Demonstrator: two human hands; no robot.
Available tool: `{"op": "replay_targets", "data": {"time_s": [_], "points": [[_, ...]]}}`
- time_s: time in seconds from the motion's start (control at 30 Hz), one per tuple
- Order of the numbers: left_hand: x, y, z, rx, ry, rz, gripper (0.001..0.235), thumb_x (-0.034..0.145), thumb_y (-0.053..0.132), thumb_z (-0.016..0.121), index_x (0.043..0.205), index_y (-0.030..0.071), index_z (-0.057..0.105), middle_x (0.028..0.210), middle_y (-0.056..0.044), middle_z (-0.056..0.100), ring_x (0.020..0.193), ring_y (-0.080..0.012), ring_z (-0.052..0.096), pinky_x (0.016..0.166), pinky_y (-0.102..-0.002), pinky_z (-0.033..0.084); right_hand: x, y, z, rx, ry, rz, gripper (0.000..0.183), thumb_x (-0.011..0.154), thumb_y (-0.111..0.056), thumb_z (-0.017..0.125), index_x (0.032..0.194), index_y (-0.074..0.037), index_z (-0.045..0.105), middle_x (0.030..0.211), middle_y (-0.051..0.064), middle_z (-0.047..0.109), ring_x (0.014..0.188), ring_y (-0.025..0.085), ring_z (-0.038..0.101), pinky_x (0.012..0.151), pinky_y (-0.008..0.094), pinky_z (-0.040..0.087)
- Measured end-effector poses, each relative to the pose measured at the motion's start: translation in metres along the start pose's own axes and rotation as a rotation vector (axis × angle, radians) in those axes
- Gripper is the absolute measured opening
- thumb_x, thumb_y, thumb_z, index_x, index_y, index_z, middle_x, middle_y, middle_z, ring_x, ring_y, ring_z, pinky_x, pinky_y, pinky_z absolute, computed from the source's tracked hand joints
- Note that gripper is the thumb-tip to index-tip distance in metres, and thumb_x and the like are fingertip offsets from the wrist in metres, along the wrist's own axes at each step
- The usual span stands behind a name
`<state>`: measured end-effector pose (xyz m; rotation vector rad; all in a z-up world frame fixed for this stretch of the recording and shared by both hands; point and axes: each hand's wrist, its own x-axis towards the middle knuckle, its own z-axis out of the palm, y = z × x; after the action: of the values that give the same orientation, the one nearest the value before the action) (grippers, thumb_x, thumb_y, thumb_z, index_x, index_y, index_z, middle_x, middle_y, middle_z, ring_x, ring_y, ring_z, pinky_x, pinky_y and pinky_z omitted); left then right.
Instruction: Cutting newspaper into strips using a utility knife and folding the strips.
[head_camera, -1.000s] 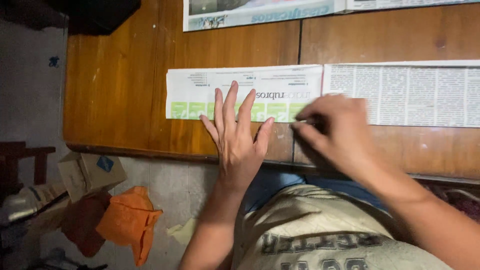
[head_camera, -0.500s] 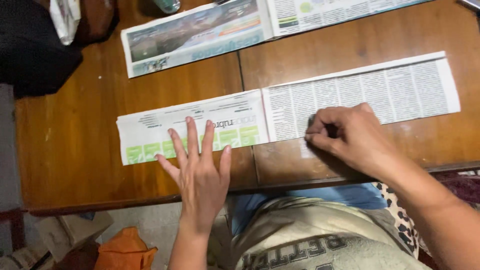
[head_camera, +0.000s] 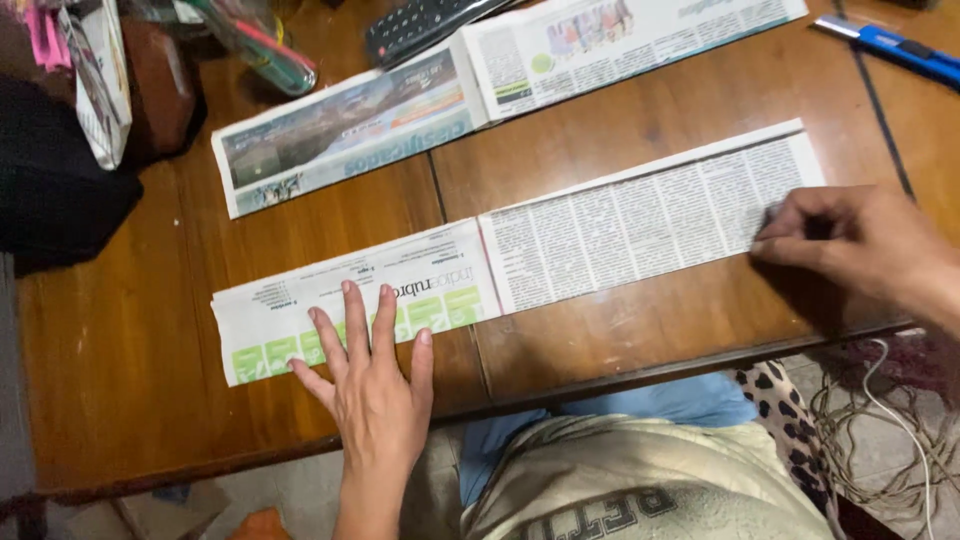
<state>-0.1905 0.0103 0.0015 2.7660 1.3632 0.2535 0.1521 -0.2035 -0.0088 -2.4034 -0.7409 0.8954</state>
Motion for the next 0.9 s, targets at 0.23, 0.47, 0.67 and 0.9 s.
{"op": "replay_targets", "data": {"time_s": [0.23, 0.47, 0.67, 0.9], "points": [[0.004, -0.010, -0.010, -0.043, -0.085, -0.104, 0.056, 0.088, 0.048, 0.030, 0.137, 0.022, 0.034, 0.147, 0.003, 0.023, 0.136, -0.0315, 0.012, 0.099, -0.063, 0.003, 0.014, 0.080, -0.024, 0.446, 0.150, -0.095, 0.013, 0.068, 0.002, 0.074, 0.071, 0.008, 0.063, 0.060, 0.015, 0.060, 0.053, 0.019, 0.052, 0.048, 0.026, 0.038], [-0.001, -0.048, -0.009, -0.028, -0.042, -0.125, 0.054, 0.087, 0.048, 0.032, 0.136, 0.026, 0.037, 0.148, 0.001, 0.026, 0.137, -0.0314, 0.015, 0.099, -0.063, 0.007, 0.016, 0.062, -0.025, 0.239, 0.223, -0.103, 0.010, 0.074, 0.000, 0.071, 0.069, 0.005, 0.064, 0.068, 0.015, 0.068, 0.061, 0.018, 0.058, 0.058, 0.027, 0.041], [0.008, -0.074, -0.019, -0.029, -0.139, -0.225, 0.056, 0.086, 0.048, 0.028, 0.137, 0.025, 0.032, 0.150, -0.001, 0.019, 0.138, -0.0299, 0.010, 0.098, -0.067, 0.001, 0.024, 0.043, -0.036, -0.299, 0.581, -0.319, 0.020, 0.095, -0.017, 0.064, 0.105, 0.001, 0.065, 0.097, 0.019, 0.062, 0.086, 0.028, 0.055, 0.075, 0.040, 0.040], [0.063, 0.021, -0.032, -0.336, 0.125, 0.511, 0.027, 0.083, 0.011, 0.057, 0.107, 0.000, 0.056, 0.123, -0.019, 0.048, 0.112, -0.0346, 0.047, 0.096, -0.048, 0.037, 0.068, 0.059, -0.036, -0.335, 0.880, -0.616, 0.024, 0.101, 0.010, 0.064, 0.124, 0.018, 0.061, 0.117, 0.031, 0.045, 0.106, 0.043, 0.048, 0.095, 0.045, 0.039]]}}
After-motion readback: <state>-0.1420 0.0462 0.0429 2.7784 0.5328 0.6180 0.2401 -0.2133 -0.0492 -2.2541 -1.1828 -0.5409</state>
